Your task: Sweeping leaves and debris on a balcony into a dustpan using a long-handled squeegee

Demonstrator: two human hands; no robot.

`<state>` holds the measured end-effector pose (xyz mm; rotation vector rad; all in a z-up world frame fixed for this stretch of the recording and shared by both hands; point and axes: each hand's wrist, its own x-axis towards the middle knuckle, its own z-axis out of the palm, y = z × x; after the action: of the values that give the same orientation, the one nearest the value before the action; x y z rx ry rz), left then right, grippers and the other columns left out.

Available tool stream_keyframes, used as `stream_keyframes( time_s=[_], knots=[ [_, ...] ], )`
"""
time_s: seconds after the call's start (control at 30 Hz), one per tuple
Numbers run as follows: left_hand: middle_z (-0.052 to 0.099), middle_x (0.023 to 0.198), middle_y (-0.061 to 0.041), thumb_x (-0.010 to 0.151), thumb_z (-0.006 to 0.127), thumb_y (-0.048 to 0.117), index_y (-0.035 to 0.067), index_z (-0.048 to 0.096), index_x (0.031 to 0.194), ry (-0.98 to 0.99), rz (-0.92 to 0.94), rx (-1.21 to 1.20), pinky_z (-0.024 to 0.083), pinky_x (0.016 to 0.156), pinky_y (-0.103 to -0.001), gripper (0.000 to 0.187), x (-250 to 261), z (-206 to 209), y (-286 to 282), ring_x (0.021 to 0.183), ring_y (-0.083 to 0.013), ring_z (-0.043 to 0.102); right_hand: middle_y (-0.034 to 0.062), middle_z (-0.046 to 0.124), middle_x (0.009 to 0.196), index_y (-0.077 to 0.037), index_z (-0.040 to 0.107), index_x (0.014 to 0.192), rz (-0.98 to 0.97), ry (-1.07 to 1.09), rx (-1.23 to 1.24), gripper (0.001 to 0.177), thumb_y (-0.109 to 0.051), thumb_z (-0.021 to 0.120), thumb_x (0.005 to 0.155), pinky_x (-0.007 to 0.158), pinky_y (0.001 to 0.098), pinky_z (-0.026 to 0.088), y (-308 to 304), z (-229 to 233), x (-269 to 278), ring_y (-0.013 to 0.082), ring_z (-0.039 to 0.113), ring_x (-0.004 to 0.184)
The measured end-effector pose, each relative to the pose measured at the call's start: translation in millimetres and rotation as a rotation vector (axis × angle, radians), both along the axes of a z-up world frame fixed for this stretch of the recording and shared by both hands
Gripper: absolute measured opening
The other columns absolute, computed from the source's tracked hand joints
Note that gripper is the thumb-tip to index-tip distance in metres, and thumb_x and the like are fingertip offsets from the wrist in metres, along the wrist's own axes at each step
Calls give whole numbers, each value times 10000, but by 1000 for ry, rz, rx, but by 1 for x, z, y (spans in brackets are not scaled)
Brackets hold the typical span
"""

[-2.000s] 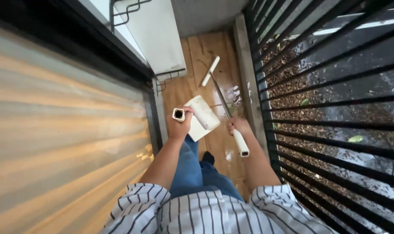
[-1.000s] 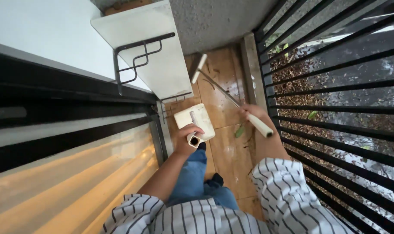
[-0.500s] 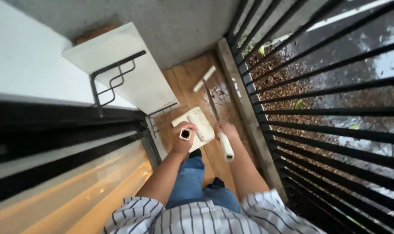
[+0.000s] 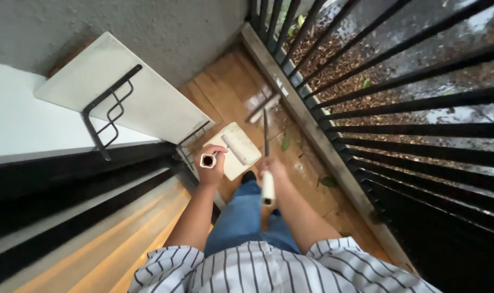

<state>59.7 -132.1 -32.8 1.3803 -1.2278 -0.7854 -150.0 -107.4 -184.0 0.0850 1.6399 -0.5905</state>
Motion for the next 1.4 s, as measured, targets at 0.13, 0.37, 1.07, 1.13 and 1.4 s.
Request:
stream_keyframes(
  time_s=[0.13, 0.37, 1.07, 1.13, 1.4],
  knots=[
    [696, 660, -44, 747, 617, -46, 108, 741, 701, -1, 36, -44, 540, 705, -293, 203, -18, 5, 13, 639, -215, 686, -5, 356, 450, -84, 504, 543, -20, -90, -99, 236, -42, 552, 770, 384, 251, 415, 15, 65, 28, 130, 481, 360],
    [656, 650, -52, 740, 607, -27, 117, 737, 699, -62, 29, -2, 534, 736, -329, 198, -42, 28, 72, 639, -215, 641, -27, 448, 564, -70, 595, 701, -66, -295, -100, 174, -32, 602, 871, 353, 215, 412, 20, 4, -29, 38, 478, 428],
    [641, 651, -94, 741, 601, -3, 89, 755, 752, -132, 254, -55, 526, 799, -386, 180, -140, 18, 304, 664, -274, 637, 123, 472, 416, -3, 583, 505, 18, 18, -97, 272, -40, 603, 774, 323, 370, 445, 315, 45, -136, 240, 559, 317],
    [632, 625, -80, 738, 606, 4, 101, 759, 745, -132, 280, -31, 524, 778, -360, 182, -134, 17, 308, 646, -249, 634, 138, 497, 427, -2, 601, 553, 94, -30, -153, 230, -42, 604, 781, 336, 377, 465, 299, 40, -123, 257, 575, 328],
    [577, 578, -43, 743, 581, 32, 87, 737, 755, -10, 379, 97, 501, 736, -313, 166, -108, -14, 322, 604, -154, 556, 72, 456, 422, -76, 560, 534, 483, -276, -198, 239, -133, 591, 764, 319, 296, 468, 184, -85, -55, 181, 542, 320]
  ],
)
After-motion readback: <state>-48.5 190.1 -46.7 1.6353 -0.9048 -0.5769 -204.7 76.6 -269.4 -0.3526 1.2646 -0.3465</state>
